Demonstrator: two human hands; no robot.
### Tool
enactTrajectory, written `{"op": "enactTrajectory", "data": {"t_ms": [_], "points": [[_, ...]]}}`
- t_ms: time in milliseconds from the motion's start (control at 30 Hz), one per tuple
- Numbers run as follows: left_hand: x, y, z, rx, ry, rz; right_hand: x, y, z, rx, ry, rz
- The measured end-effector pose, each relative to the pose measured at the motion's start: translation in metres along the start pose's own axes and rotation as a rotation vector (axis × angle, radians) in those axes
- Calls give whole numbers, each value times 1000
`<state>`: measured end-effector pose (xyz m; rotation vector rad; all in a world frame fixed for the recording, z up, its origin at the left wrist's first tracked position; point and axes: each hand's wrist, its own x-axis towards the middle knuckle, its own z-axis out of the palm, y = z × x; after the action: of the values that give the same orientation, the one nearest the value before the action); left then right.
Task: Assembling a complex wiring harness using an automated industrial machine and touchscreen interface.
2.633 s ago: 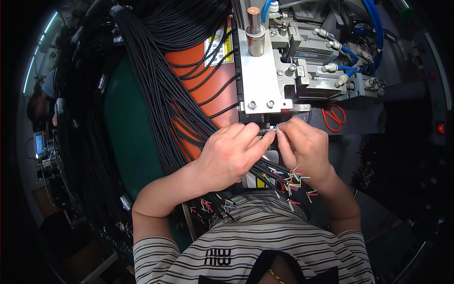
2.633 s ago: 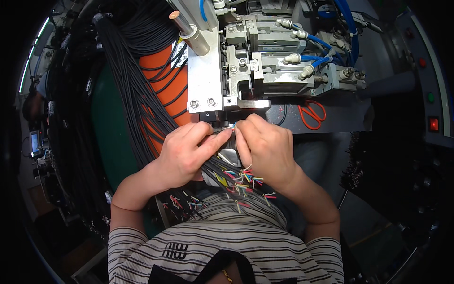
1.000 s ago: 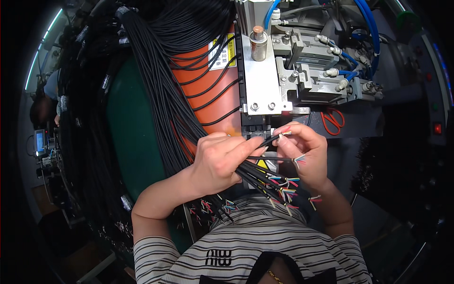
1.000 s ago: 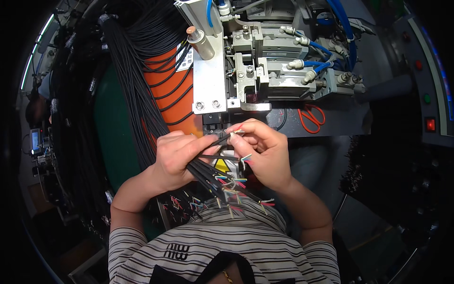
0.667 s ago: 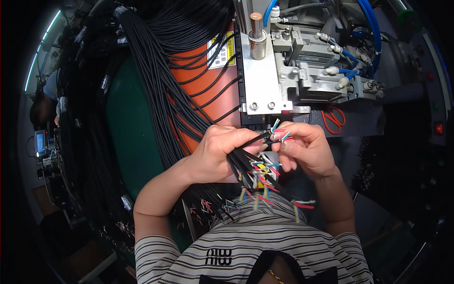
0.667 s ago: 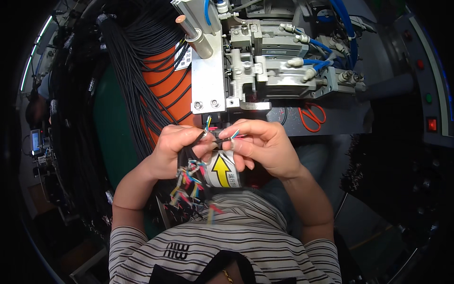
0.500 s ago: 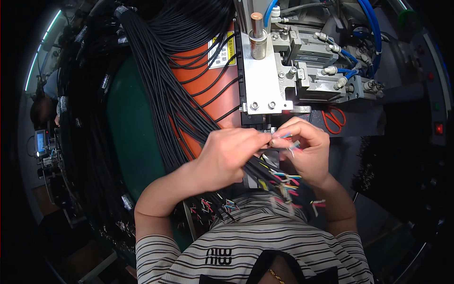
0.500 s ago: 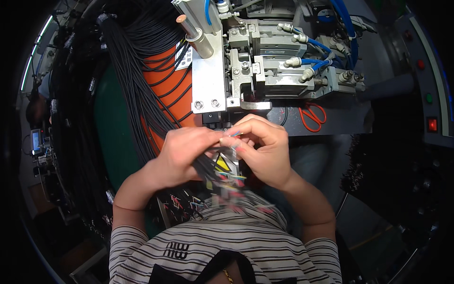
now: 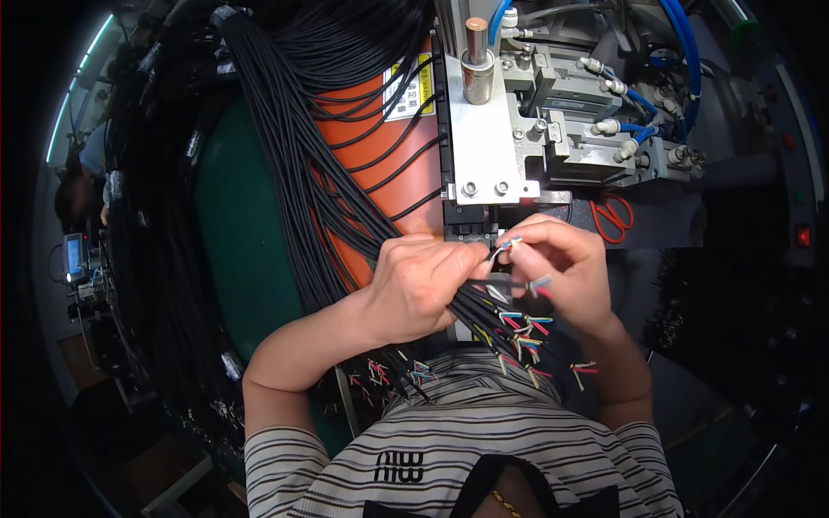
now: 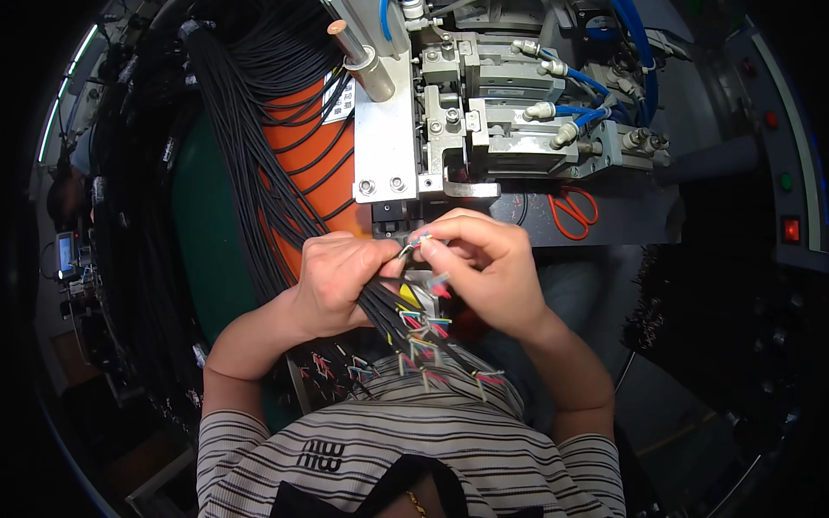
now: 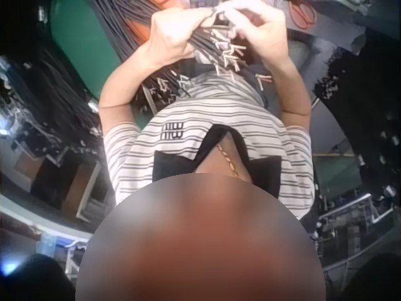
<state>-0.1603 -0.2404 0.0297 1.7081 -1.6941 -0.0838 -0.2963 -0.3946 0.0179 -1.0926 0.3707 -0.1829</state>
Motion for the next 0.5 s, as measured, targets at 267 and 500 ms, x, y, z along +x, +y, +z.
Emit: {"op": "enactTrajectory", "data": {"t_ms": [267, 500], "points": [[-1, 4, 0, 223, -106, -9, 4, 0, -3, -1271, 96, -537], [-1, 0, 2, 183, -108, 1, 2, 7, -5, -1180, 108, -540]]}}
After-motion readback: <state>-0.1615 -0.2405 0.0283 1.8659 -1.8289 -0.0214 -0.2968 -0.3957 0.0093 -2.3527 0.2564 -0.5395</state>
